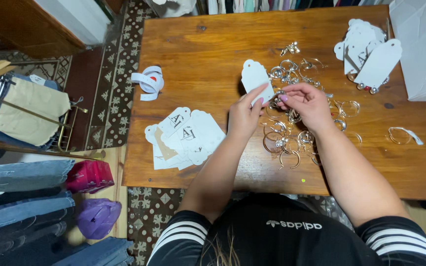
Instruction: The person assembles keychains by attaching white tags to metal rings using a small tool. They repeatedly pick up tags and rings, connect them, and place the finished keychains on the table.
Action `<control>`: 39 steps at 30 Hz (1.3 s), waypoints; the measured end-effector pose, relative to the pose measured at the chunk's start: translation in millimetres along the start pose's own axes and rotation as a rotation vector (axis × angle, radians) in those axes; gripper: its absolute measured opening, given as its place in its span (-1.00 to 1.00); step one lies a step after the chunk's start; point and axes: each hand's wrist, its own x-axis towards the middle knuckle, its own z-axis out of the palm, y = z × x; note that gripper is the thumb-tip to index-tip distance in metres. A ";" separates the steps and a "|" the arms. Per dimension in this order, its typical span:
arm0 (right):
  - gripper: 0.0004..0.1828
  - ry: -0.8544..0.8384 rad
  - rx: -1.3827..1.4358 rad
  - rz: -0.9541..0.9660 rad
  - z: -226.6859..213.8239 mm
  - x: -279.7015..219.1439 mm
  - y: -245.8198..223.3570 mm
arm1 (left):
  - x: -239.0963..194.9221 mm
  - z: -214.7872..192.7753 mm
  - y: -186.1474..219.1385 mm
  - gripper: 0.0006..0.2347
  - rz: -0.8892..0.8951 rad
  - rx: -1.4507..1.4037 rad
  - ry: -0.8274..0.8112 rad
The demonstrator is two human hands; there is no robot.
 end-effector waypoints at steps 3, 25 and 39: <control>-0.72 -0.025 0.024 -0.002 0.2 -1.5 0.1 | 1.2 7.7 -14.2 -0.69 0.051 -0.068 0.031; -0.77 -0.061 0.007 -0.090 4.4 -7.0 5.1 | -5.1 -12.7 -2.9 -0.92 0.350 0.454 0.024; -0.88 0.084 -0.629 -0.469 16.9 -24.9 -40.7 | -8.1 -4.9 15.0 -0.89 -0.050 -0.078 0.078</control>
